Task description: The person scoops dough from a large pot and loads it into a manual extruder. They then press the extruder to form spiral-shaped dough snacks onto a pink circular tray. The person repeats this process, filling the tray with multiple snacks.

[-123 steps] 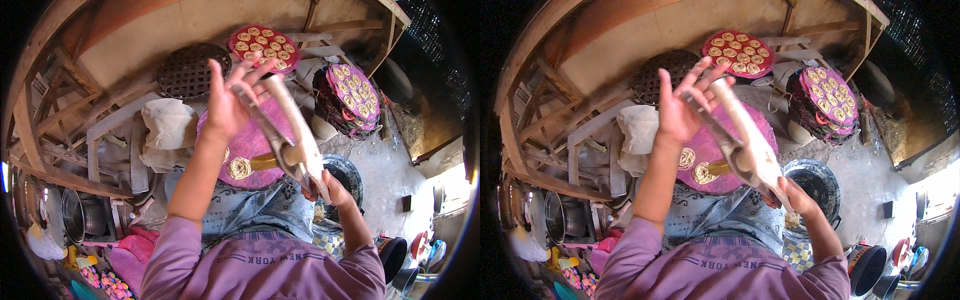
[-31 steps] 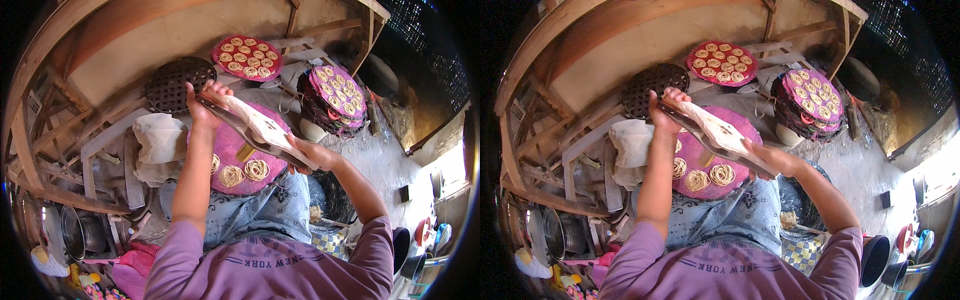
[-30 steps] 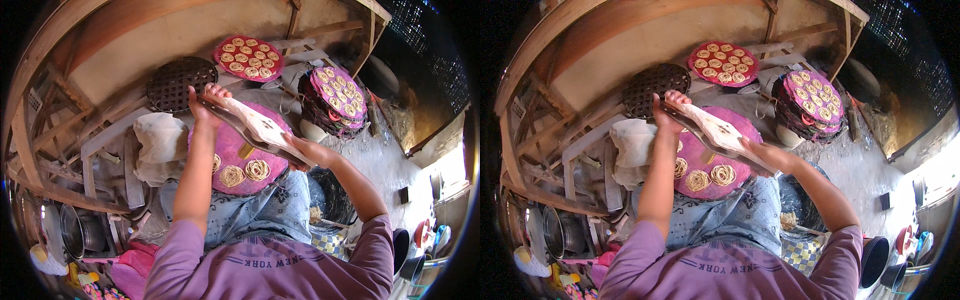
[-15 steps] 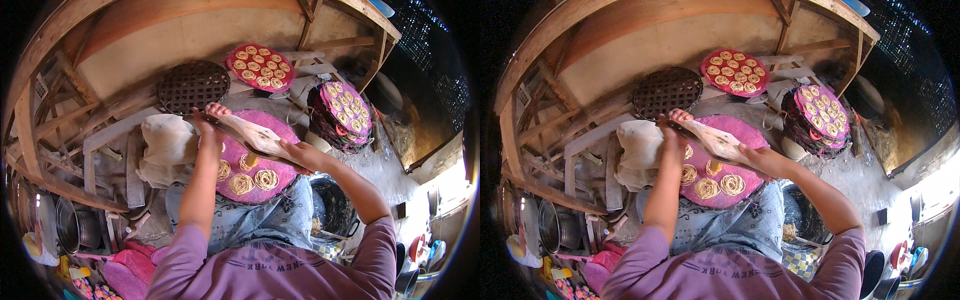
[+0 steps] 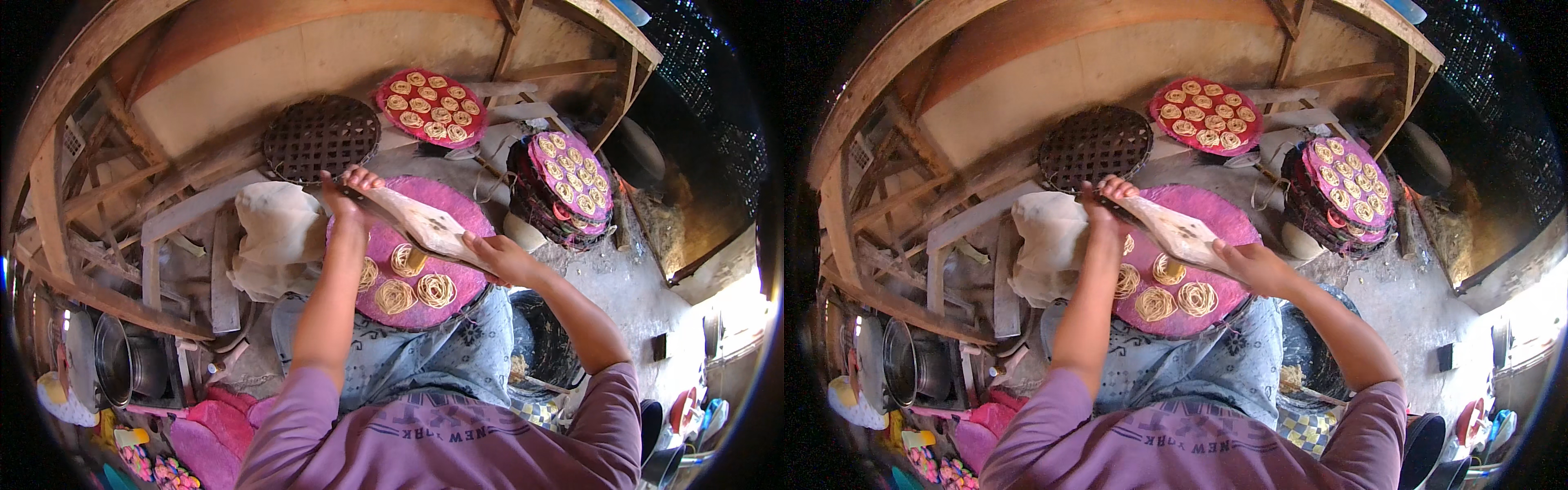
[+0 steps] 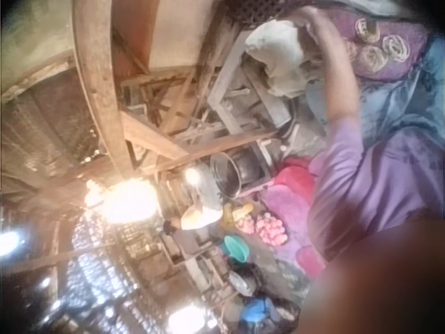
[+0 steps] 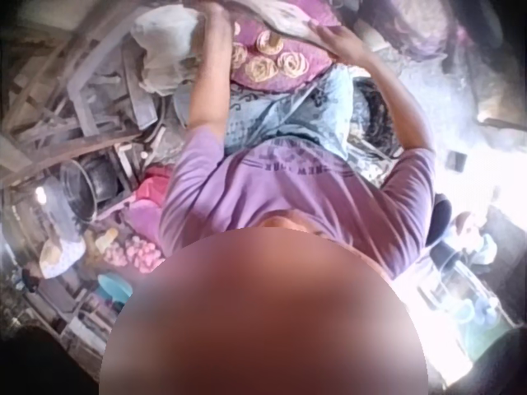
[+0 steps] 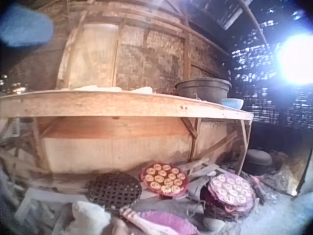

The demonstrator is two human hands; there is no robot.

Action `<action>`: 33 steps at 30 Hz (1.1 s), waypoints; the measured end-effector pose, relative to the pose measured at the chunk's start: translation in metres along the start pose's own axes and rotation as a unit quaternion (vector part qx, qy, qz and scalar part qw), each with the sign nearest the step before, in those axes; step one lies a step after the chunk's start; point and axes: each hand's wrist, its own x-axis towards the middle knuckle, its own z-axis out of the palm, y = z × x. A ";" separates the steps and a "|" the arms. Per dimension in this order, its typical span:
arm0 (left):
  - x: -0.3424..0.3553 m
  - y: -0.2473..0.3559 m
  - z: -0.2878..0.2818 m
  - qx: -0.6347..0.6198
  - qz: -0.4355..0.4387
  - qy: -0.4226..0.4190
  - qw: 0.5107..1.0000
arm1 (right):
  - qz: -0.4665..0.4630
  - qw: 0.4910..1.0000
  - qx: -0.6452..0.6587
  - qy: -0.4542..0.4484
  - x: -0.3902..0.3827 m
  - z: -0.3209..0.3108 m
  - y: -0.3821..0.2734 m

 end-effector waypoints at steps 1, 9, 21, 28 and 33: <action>0.003 -0.007 -0.003 -0.016 -0.006 0.023 1.000 | -0.007 1.000 -0.007 0.020 0.001 -0.002 0.004; 0.020 -0.017 -0.021 0.288 -0.057 0.149 0.944 | -0.020 0.996 0.033 0.074 0.013 0.004 0.037; -0.046 -0.041 -0.024 0.751 -0.392 0.062 0.528 | -0.065 0.989 0.127 0.041 0.011 0.009 0.053; -0.040 -0.039 -0.039 0.796 -0.330 0.050 0.505 | -0.077 0.985 0.130 0.087 0.027 0.008 0.064; -0.049 -0.032 -0.054 0.803 -0.260 0.033 0.535 | -0.080 0.979 0.154 0.106 0.027 0.004 0.069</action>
